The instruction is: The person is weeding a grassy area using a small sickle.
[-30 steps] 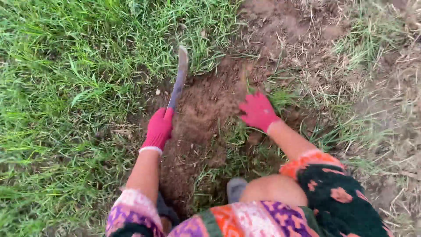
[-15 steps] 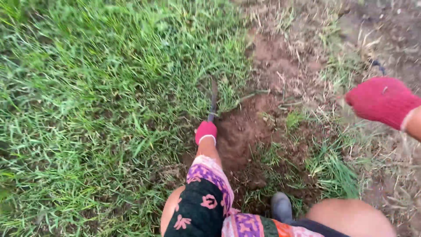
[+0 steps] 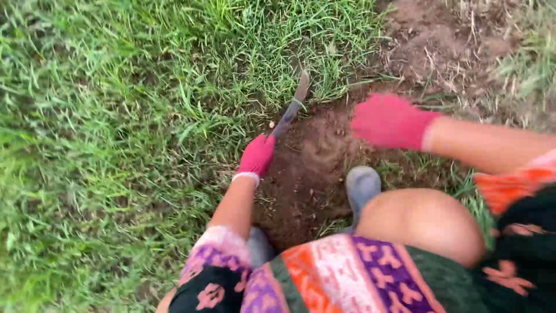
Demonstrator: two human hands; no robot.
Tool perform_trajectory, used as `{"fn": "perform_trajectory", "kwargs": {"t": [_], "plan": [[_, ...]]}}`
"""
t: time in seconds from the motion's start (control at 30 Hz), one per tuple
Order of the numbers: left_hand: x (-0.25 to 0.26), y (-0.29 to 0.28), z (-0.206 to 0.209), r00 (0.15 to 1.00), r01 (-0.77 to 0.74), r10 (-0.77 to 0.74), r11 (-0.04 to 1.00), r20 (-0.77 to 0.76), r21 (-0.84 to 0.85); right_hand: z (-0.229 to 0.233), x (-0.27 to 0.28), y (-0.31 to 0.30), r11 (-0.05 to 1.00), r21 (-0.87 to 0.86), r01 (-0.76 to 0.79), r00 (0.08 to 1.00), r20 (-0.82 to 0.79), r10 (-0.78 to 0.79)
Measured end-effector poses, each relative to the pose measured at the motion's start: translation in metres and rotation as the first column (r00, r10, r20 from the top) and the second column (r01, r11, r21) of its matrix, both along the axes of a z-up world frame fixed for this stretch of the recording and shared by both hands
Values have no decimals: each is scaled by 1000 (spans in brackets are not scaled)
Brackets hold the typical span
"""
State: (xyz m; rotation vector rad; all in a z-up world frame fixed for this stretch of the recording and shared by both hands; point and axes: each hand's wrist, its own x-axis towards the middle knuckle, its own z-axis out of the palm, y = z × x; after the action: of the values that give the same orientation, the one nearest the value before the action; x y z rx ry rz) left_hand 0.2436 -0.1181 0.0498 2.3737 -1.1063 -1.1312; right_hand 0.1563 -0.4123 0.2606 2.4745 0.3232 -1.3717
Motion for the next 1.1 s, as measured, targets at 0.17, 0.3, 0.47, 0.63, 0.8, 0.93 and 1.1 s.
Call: {"fn": "perform_trajectory", "kwargs": {"t": [0.17,0.3,0.47,0.63,0.8,0.93,1.1], "plan": [[-30,21,41,787,-528,588,799,-186,288,-58,42,58,789,561,-252,867,493,-74],[-90,20,59,633,-658,760,628,-146,416,-163,37,91,743,618,-257,903,427,-42],[-159,35,63,318,-850,947,304,-41,430,-198,23,130,489,724,-487,824,567,-18],[-164,10,-12,687,-715,725,663,46,224,-210,69,103,510,735,-448,894,383,233],[-152,-49,-16,440,-809,884,467,-159,356,-197,54,55,633,626,-455,878,435,201],[-148,-3,32,618,-639,776,588,-124,497,-158,47,74,659,629,-414,904,368,217],[-156,-22,-15,335,-771,930,363,-152,523,-254,43,75,324,817,-477,869,492,40]]}}
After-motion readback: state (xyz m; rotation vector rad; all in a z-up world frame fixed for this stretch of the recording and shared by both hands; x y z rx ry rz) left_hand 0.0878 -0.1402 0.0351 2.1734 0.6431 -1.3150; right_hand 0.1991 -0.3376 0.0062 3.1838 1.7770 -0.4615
